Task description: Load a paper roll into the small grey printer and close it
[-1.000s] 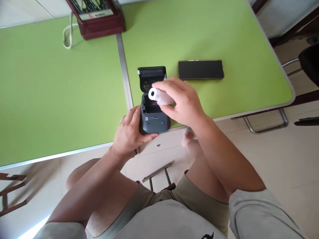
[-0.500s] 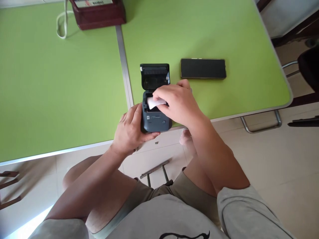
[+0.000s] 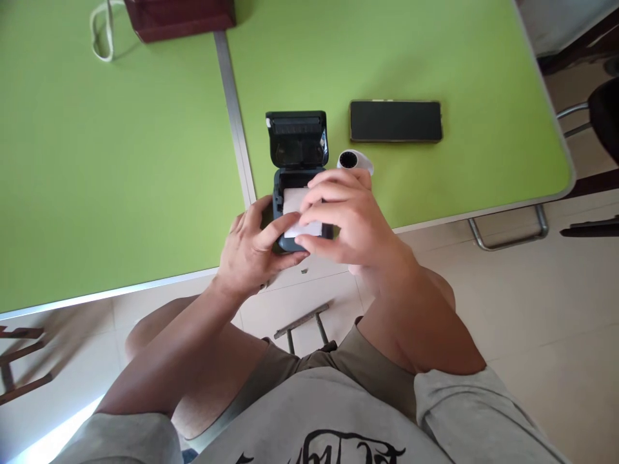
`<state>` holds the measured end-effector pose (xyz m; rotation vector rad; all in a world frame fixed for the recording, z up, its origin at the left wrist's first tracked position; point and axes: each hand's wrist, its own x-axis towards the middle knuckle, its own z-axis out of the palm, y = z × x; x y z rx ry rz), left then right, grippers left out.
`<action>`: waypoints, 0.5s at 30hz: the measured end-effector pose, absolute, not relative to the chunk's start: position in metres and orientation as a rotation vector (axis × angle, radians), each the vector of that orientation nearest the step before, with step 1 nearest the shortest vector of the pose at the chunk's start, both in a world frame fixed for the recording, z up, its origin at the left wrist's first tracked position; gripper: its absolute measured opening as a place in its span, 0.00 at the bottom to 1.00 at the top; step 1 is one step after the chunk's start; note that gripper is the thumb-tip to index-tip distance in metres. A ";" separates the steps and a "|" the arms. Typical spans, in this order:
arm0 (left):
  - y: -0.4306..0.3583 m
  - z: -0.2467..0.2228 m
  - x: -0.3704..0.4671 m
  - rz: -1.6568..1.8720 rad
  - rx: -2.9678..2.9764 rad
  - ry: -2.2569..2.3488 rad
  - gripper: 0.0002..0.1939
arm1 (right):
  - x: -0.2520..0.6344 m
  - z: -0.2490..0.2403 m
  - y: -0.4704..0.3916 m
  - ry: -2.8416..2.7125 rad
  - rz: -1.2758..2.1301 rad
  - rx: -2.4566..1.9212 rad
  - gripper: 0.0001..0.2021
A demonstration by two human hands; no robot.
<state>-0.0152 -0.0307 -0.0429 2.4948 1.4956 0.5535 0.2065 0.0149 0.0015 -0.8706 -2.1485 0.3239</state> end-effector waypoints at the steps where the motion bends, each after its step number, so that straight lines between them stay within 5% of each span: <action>1: -0.030 -0.042 -0.016 0.533 2.486 1.493 0.35 | 0.208 0.003 0.017 -2.094 0.308 -0.870 0.06; 5: -0.029 -0.043 -0.016 0.499 2.464 1.500 0.34 | 0.207 0.012 0.028 -1.843 0.311 -1.165 0.08; 10: -0.029 -0.046 -0.015 0.526 2.500 1.496 0.33 | 0.201 0.004 0.037 -1.838 0.516 -1.205 0.26; 15: -0.030 -0.045 -0.015 0.509 2.490 1.506 0.31 | 0.205 -0.009 0.032 -1.656 0.469 -1.189 0.18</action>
